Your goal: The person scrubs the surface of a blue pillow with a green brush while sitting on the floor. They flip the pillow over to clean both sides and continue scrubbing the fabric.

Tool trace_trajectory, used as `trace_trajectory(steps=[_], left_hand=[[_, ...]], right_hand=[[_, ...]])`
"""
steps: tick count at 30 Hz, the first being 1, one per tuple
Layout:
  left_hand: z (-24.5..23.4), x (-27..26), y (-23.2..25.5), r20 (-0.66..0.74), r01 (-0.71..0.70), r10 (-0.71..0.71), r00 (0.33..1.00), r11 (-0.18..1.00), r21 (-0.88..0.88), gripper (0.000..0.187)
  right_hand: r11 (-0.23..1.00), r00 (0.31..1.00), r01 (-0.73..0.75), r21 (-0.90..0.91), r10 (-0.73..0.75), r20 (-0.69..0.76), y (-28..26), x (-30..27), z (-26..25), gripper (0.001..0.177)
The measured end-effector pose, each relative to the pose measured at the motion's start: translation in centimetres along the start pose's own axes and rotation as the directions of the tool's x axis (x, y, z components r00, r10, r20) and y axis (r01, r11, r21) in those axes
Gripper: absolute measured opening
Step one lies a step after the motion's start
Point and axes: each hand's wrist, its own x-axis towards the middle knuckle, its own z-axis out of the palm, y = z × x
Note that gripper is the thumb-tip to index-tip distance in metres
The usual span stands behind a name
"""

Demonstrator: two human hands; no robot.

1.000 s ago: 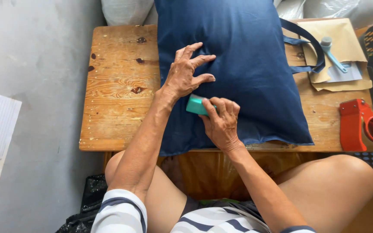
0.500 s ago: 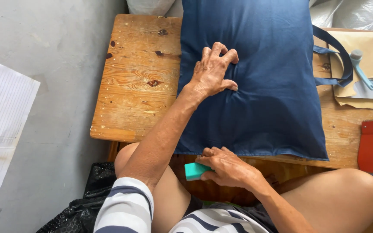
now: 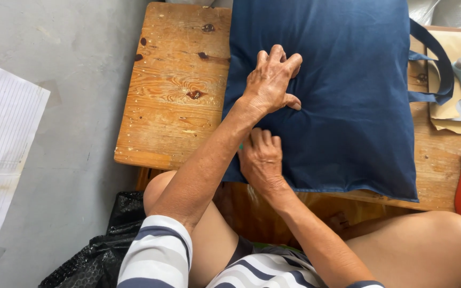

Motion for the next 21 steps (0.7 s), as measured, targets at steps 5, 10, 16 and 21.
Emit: trace_trajectory(steps=[5, 10, 16, 21], left_hand=[[0.4, 0.3, 0.1, -0.039, -0.002, 0.003, 0.999, 1.000, 0.023, 0.080], [0.7, 0.6, 0.3, -0.063, -0.005, 0.006, 0.998, 1.000, 0.019, 0.081], [0.3, 0.7, 0.4, -0.036, 0.002, -0.002, 0.999, 1.000, 0.005, 0.079], [0.0, 0.8, 0.6, -0.001, 0.015, -0.015, 1.000, 1.000, 0.002, 0.078]], right_hand=[[0.948, 0.984, -0.019, 0.317, -0.039, 0.176, -1.1, -2.6, 0.9, 0.026], [0.868, 0.959, 0.001, 0.497, -0.142, 0.247, -1.6, -3.0, -1.6, 0.037], [0.768, 0.945, 0.038, 0.640, -0.235, 0.227, -2.5, -3.7, -3.1, 0.036], [0.697, 0.852, -0.007, 0.717, -0.371, 0.369, -3.3, -4.5, -4.2, 0.030]])
